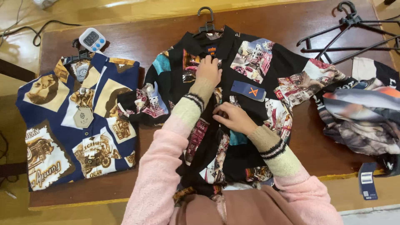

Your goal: Folding patterned shirts on a wooden table.

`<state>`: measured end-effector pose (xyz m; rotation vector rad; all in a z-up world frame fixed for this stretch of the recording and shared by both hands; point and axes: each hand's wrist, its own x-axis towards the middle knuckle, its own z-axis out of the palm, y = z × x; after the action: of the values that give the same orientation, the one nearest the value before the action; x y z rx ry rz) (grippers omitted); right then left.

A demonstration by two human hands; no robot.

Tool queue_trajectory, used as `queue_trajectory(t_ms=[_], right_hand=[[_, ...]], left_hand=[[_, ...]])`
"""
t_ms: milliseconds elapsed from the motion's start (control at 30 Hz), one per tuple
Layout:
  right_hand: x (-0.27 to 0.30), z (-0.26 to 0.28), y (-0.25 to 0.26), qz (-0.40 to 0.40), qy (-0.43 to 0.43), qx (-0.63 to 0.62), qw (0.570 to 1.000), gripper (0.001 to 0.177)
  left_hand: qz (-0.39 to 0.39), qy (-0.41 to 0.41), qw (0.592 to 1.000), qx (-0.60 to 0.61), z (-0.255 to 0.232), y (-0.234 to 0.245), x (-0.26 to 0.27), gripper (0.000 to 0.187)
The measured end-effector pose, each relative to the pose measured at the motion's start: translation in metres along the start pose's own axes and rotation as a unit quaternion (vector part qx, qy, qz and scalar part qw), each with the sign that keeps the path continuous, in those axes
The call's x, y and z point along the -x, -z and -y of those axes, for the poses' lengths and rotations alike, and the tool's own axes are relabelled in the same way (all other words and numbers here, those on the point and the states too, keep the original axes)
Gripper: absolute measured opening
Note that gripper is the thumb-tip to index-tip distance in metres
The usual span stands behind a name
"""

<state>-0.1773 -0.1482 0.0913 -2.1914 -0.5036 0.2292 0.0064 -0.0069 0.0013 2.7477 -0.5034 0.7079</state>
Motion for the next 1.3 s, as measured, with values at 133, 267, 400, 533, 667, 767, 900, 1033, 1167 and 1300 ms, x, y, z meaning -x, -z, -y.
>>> queue_trajectory(t_ms=[133, 267, 400, 533, 667, 767, 900, 1033, 1167, 1300], right_hand=[[0.002, -0.005, 0.007, -0.022, 0.045, -0.019, 0.999, 0.024], [0.004, -0.005, 0.035, -0.053, 0.067, 0.030, 0.996, 0.032], [0.018, 0.011, 0.053, -0.062, -0.010, -0.019, 0.998, 0.029], [0.023, -0.002, 0.019, -0.100, 0.023, -0.030, 0.994, 0.018], [0.032, -0.007, -0.019, -0.117, 0.030, 0.007, 0.993, 0.018], [0.035, -0.006, -0.033, -0.140, -0.006, 0.151, 0.979, 0.024], [0.033, 0.005, -0.034, -0.126, 0.021, 0.271, 0.954, 0.038], [0.031, 0.001, -0.037, -0.141, 0.015, 0.235, 0.962, 0.023], [0.029, -0.014, -0.032, -0.136, -0.023, 0.130, 0.982, 0.019], [0.028, -0.007, -0.023, -0.149, -0.082, -0.103, 0.980, 0.016]], left_hand=[[0.124, 0.095, 0.978, 0.140, 0.016, -0.045, -0.026, 0.054], [0.273, 0.109, 0.944, 0.150, 0.028, 0.043, -0.068, 0.068], [0.057, 0.048, 0.951, 0.301, 0.045, 0.038, -0.039, 0.052], [0.282, 0.115, 0.922, 0.240, 0.006, 0.125, 0.043, 0.031], [0.387, 0.094, 0.908, 0.133, -0.019, 0.142, 0.125, 0.022], [0.339, 0.100, 0.932, 0.084, -0.026, 0.128, 0.161, 0.024], [0.268, 0.100, 0.955, 0.075, -0.037, 0.156, 0.166, 0.023], [0.213, 0.087, 0.973, 0.033, -0.032, 0.143, 0.176, 0.016], [0.242, 0.082, 0.964, 0.065, -0.033, 0.155, 0.172, 0.017], [0.224, 0.108, 0.951, 0.184, -0.035, 0.176, 0.156, 0.010]])
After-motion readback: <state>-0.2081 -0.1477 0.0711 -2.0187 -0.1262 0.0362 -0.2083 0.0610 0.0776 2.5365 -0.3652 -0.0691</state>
